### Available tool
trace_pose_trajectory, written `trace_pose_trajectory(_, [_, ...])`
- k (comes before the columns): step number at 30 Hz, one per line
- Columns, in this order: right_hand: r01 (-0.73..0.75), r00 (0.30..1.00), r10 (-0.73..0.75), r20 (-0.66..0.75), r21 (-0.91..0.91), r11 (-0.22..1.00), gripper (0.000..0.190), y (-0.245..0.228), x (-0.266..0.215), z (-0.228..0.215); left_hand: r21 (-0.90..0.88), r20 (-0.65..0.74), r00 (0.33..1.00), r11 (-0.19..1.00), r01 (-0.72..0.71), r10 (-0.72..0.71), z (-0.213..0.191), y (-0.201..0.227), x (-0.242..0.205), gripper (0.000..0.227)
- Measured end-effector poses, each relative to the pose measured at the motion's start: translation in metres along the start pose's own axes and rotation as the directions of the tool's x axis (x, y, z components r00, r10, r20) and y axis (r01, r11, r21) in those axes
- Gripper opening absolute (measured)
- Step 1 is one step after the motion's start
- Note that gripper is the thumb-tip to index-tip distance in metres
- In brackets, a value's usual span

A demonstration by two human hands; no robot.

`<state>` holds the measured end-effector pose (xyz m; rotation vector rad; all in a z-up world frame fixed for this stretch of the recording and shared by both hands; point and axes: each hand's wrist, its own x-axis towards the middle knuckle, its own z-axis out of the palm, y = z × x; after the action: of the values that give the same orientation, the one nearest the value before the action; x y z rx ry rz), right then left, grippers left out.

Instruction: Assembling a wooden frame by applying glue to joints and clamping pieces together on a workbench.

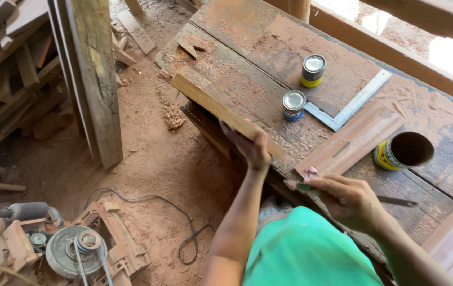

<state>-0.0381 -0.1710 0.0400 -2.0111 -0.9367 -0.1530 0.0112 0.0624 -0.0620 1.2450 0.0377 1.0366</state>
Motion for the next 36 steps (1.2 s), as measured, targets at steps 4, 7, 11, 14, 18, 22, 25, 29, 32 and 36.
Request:
trace_pose_trajectory(4, [-0.204, 0.954, 0.208, -0.216, 0.040, 0.978, 0.023, 0.060, -0.005, 0.004, 0.483, 0.098, 0.969, 0.840, -0.246, 0.228, -0.077, -0.059, -0.019, 0.080])
trace_pose_trajectory(7, [-0.564, 0.742, 0.641, -0.195, 0.334, 0.755, 0.035, 0.147, -0.048, 0.026, 0.254, 0.494, 0.859, 0.923, -0.288, 0.133, -0.174, -0.027, -0.041, 0.049])
trace_pose_trajectory(11, [-0.702, 0.582, 0.804, -0.124, 0.422, 0.574, 0.033, 0.210, -0.128, 0.070, 0.634, 0.390, 0.828, 0.535, -0.558, 0.402, -0.297, -0.034, -0.102, 0.007])
trace_pose_trajectory(14, [-0.941, 0.326, 0.945, 0.020, 0.108, 0.322, 0.030, 0.208, -0.141, 0.084, 0.468, -0.213, 0.942, 0.819, 0.333, -0.261, -0.270, 0.062, -0.111, 0.030])
trace_pose_trajectory(18, [-0.831, 0.555, 0.831, 0.026, 0.049, 0.553, 0.035, 0.227, -0.149, 0.118, 0.336, -0.525, 0.831, 0.851, 0.404, -0.187, -0.244, 0.107, -0.107, 0.033])
trace_pose_trajectory(22, [-0.587, 0.803, 0.578, -0.144, -0.024, 0.809, 0.042, 0.252, -0.165, 0.144, 0.251, -0.532, 0.828, 0.901, 0.355, -0.178, -0.246, 0.124, -0.104, 0.041])
trace_pose_trajectory(25, [-0.597, 0.798, 0.573, -0.188, -0.116, 0.794, 0.037, 0.260, -0.171, 0.148, 0.181, -0.380, 0.900, 0.937, 0.298, -0.213, -0.221, 0.142, -0.081, 0.041])
trace_pose_trajectory(29, [-0.584, 0.808, 0.558, -0.189, -0.380, 0.717, 0.044, 0.256, -0.178, 0.149, 0.006, -0.131, 0.948, 0.956, 0.292, -0.289, -0.208, 0.145, -0.062, 0.055])
trace_pose_trajectory(32, [-0.601, 0.798, 0.514, -0.314, -0.464, 0.651, 0.052, 0.229, -0.182, 0.140, 0.124, 0.011, 0.991, 0.984, 0.129, -0.131, -0.203, 0.145, -0.046, 0.067])
trace_pose_trajectory(36, [-0.660, 0.728, 0.405, -0.553, -0.407, 0.631, 0.044, 0.182, -0.201, 0.130, -0.116, 0.209, 0.939, 0.947, 0.300, -0.272, -0.173, 0.148, -0.011, 0.085])
